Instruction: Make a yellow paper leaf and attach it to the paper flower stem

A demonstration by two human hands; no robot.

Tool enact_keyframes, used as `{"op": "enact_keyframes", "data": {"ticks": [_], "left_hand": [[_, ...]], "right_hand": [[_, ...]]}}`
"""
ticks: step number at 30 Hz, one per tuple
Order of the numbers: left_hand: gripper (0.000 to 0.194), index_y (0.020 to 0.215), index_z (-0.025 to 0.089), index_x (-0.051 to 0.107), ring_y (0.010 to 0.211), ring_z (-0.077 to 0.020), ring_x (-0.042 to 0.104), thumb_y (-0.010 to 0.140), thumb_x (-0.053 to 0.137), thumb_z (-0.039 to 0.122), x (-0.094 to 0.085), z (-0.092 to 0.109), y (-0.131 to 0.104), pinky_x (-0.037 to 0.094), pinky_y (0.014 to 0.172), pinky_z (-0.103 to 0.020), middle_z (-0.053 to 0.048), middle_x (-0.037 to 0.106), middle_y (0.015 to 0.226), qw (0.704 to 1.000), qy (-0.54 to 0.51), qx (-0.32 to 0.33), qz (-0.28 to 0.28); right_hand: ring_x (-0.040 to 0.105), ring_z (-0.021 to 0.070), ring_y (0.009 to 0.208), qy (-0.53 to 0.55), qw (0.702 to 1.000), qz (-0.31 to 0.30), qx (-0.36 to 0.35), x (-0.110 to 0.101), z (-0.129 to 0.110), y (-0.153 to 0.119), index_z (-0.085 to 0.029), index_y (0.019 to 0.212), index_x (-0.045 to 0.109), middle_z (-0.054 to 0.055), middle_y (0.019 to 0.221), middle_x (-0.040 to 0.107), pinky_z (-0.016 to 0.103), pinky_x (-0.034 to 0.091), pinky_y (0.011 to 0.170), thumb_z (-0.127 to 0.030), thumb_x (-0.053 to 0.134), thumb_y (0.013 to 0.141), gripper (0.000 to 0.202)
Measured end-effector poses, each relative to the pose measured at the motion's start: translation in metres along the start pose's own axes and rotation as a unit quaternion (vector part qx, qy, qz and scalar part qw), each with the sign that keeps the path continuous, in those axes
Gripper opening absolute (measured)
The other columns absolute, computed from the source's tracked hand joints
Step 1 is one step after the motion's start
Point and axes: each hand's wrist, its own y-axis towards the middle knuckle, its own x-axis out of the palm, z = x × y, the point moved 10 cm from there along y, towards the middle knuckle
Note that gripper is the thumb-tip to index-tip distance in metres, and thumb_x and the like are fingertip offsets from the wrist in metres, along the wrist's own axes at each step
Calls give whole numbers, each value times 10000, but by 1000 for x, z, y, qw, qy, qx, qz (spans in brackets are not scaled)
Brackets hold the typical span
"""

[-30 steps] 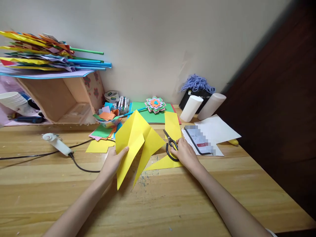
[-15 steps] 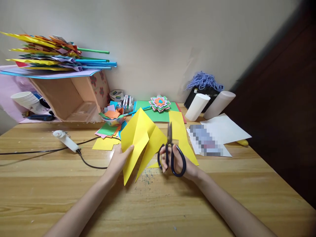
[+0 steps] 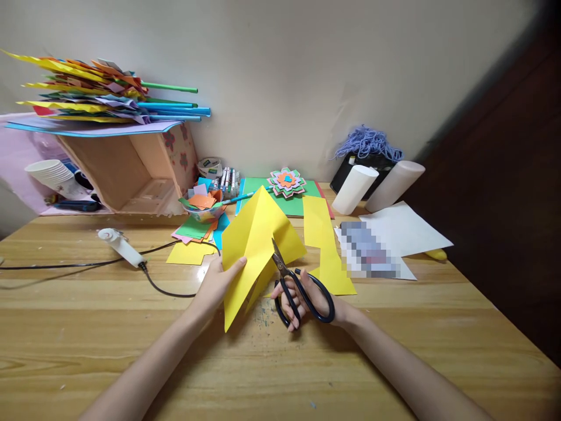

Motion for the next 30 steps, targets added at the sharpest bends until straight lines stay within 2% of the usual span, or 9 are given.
{"op": "enact_keyframes", "data": {"ticks": [6,12,19,30], "left_hand": [[463,1019,125,607,874,-253,635,695,627,455,8,-7,-4,496,691,-296,-114,667,1027,999,5,-31,-36],[491,1031,134,614,857,-250,634,665,652,459,18,-5,-9,483,678,-295,-103,675,1008,997,-18,-39,-61],[460,1001,133,620,816,-223,636,659,665,437,21,2,-15,471,656,-270,-89,686,968,996,-44,-49,-57],[427,1004,142,613,832,-218,633,690,648,429,22,1,-15,467,643,-255,-94,674,1007,995,-63,-42,-71]], "right_hand": [[581,135,513,-15,999,22,-23,-11,-5,-1,-127,1012,542,16,639,540,317,520,554,-776,166,713,807],[552,121,479,-29,997,71,-30,-17,-17,0,-137,926,528,-3,609,524,315,519,554,-769,236,719,727],[513,105,417,-66,990,113,-49,-19,-28,4,-141,871,509,-29,540,496,277,502,508,-750,264,733,671],[516,104,405,-95,985,109,-90,-17,-33,6,-149,829,483,-39,529,471,262,492,482,-735,239,754,639]]}}
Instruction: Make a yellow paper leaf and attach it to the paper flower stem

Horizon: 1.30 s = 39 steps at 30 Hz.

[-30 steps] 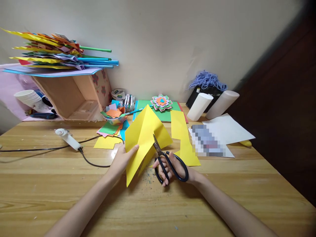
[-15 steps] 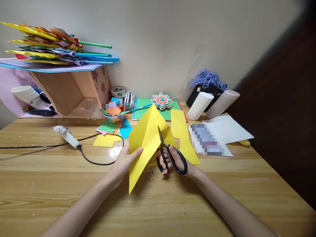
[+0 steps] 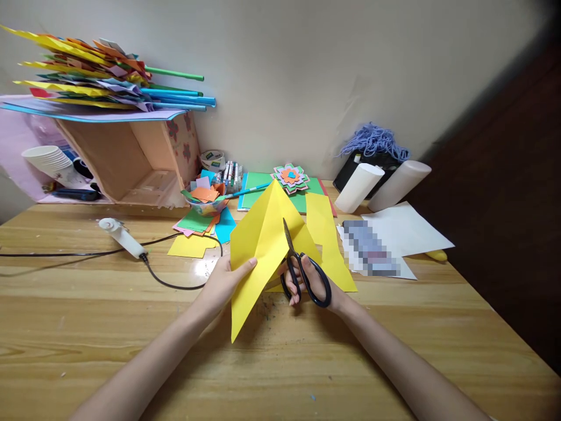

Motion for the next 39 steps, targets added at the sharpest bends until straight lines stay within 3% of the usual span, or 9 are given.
{"op": "enact_keyframes", "data": {"ticks": [11,17,25,39], "left_hand": [[407,1000,146,613,844,-211,632,697,647,416,2,0,0,469,649,-248,-88,674,1013,1000,-8,-5,0],[415,999,141,614,833,-212,632,690,654,414,0,-2,1,468,644,-249,-88,680,986,1000,-7,-5,0],[433,992,129,615,827,-226,637,680,659,426,3,-1,-2,477,637,-259,-108,675,998,1000,-11,-13,-4],[458,1003,143,614,785,-205,650,659,676,439,3,-5,-3,499,614,-238,-95,687,978,999,-7,-48,14]], "right_hand": [[495,103,370,-27,999,19,-13,1,-2,2,-163,745,466,-52,478,428,255,485,436,-767,218,723,653],[477,89,363,-55,996,65,0,-2,-1,0,-180,721,421,-61,493,414,222,452,391,-777,288,693,613],[451,71,380,-65,994,87,-14,-2,1,-1,-184,731,404,-67,504,408,195,434,382,-687,337,769,509],[434,67,356,-41,994,99,-6,-4,8,0,-194,743,395,-83,505,400,198,414,360,-686,385,747,492]]}}
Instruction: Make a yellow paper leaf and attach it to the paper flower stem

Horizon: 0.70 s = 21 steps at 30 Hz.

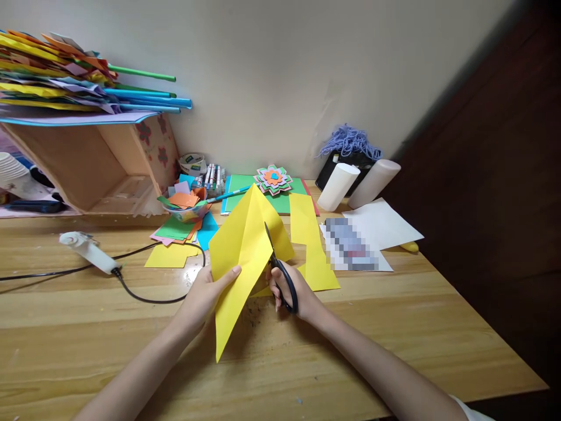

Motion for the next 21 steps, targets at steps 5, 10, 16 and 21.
{"op": "enact_keyframes", "data": {"ticks": [5,10,16,21], "left_hand": [[450,999,140,620,785,-210,653,661,677,432,0,-2,-1,505,631,-250,-96,688,976,1000,7,1,-4],[429,988,141,623,799,-216,654,661,683,412,0,0,-2,506,641,-255,-95,691,967,1000,6,0,1],[440,963,139,636,791,-230,655,633,698,423,1,2,-1,504,621,-267,-100,696,944,1000,5,6,4],[441,962,143,630,803,-226,650,630,700,424,0,3,-1,499,630,-264,-91,697,934,1000,6,5,7]], "right_hand": [[399,61,385,0,1000,-9,11,1,-2,1,-193,757,390,-81,519,364,214,442,390,-760,346,685,573],[377,57,396,2,1000,-12,2,2,-5,2,-196,738,375,-80,526,343,207,440,376,-768,345,676,576],[410,64,379,0,1000,-11,2,1,-3,2,-194,765,397,-82,515,354,204,432,374,-753,351,693,566],[417,61,366,7,1000,-5,6,-1,1,2,-196,752,390,-87,504,369,195,422,366,-721,378,718,526]]}}
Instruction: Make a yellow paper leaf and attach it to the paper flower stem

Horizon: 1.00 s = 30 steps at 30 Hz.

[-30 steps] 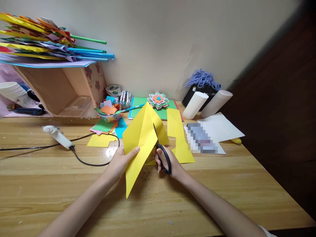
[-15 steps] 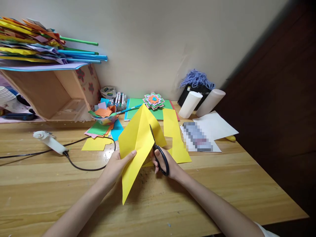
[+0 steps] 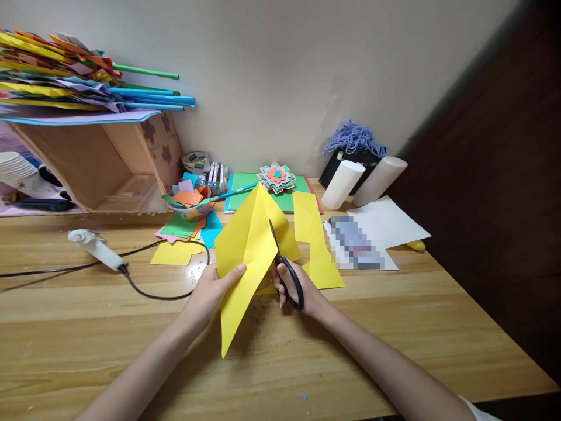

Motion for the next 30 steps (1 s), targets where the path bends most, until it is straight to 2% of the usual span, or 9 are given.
{"op": "enact_keyframes", "data": {"ticks": [7,19,26,30], "left_hand": [[443,1000,140,603,848,-231,641,669,669,426,1,-2,2,493,639,-262,-101,677,1006,1000,-4,11,-9],[456,1012,140,603,806,-222,644,667,667,432,-1,-2,2,491,627,-265,-100,684,969,1000,2,9,-1],[441,994,138,615,798,-218,638,671,663,435,2,-5,2,485,623,-259,-96,684,954,1000,14,13,-15],[454,1005,136,617,794,-222,637,673,658,443,2,-7,2,488,619,-263,-99,682,956,999,32,9,-18]], "right_hand": [[410,58,336,5,1000,15,11,-3,12,2,-196,745,389,-90,488,386,184,392,342,-688,379,749,493],[401,54,309,5,999,25,30,-4,14,3,-197,735,391,-97,482,396,177,377,299,-665,428,741,470],[434,75,336,-11,1000,3,22,0,-3,2,-200,691,385,-81,459,394,217,424,367,-789,295,669,597],[468,86,362,-19,1000,2,11,-4,-8,2,-198,656,387,-61,471,411,222,426,389,-789,258,681,605]]}}
